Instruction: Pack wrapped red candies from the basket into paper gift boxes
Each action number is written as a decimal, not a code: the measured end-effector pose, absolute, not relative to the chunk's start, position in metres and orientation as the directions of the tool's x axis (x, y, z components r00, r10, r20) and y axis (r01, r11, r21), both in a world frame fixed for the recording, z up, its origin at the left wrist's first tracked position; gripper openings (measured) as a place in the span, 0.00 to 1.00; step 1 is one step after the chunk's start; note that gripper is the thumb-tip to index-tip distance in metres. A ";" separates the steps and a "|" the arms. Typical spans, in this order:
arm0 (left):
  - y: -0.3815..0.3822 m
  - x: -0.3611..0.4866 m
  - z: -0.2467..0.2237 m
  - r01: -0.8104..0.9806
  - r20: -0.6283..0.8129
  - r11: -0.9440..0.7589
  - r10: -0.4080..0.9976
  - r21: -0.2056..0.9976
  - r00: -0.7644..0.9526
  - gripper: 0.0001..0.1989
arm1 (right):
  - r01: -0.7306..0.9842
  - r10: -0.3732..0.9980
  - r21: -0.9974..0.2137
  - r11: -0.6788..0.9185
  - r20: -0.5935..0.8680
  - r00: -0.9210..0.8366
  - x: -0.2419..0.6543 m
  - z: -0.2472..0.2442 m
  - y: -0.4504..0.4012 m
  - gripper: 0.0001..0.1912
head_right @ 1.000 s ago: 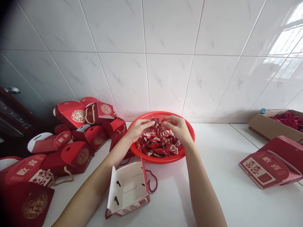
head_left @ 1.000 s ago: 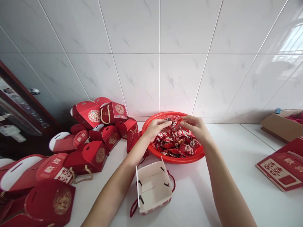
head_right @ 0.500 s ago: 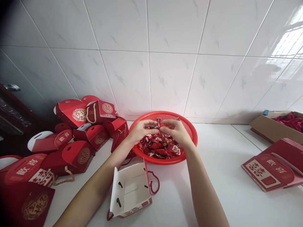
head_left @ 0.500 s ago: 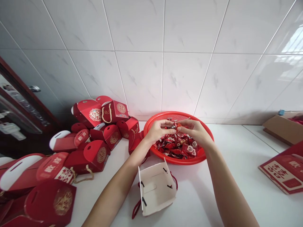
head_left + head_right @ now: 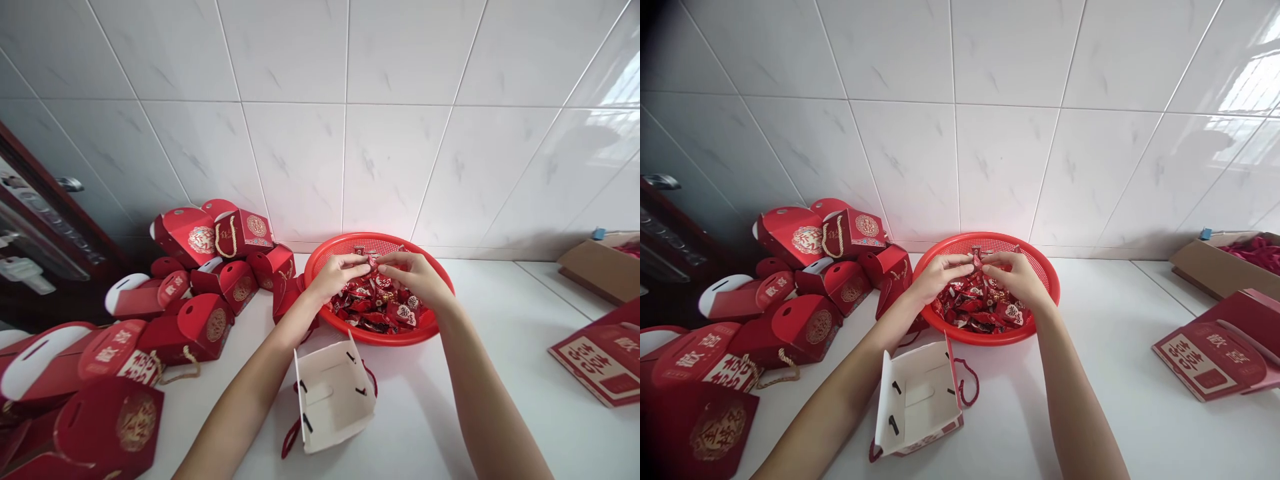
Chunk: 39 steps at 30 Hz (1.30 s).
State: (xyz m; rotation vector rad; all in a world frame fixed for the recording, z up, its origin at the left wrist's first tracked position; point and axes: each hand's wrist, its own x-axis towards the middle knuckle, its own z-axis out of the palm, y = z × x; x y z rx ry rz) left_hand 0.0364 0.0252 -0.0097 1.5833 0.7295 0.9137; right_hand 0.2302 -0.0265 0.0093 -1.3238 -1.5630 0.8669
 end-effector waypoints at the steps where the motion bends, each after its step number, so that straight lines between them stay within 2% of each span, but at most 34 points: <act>1: 0.026 0.036 -0.011 -0.014 0.190 -0.216 0.826 0.976 0.531 0.19 | 0.350 0.984 -0.920 0.177 0.178 -0.029 0.231 0.009 -0.027 0.17; 8: 0.034 0.035 -0.021 -0.096 0.247 -0.230 0.834 0.968 0.493 0.20 | 0.311 0.983 -0.932 0.185 0.175 -0.060 0.233 0.010 -0.026 0.15; 17: 0.033 0.032 -0.014 -0.237 0.138 -0.027 0.875 0.971 0.465 0.17 | 0.238 0.961 -0.932 0.275 0.260 -0.091 0.223 0.011 -0.027 0.14; 23: 0.033 0.032 -0.015 -0.233 0.095 0.002 0.911 0.972 0.402 0.17 | 0.267 0.958 -0.920 0.288 0.279 -0.072 0.220 0.012 -0.029 0.15; 35: 0.030 0.036 -0.015 -0.131 0.079 -0.015 0.863 0.991 0.499 0.19 | 0.257 0.973 -0.942 0.217 0.231 0.024 0.224 0.006 -0.025 0.13; 39: 0.034 0.036 -0.018 -0.163 0.126 -0.056 0.878 0.985 0.462 0.23 | 0.144 0.985 -0.976 0.161 0.169 0.042 0.224 0.004 -0.021 0.14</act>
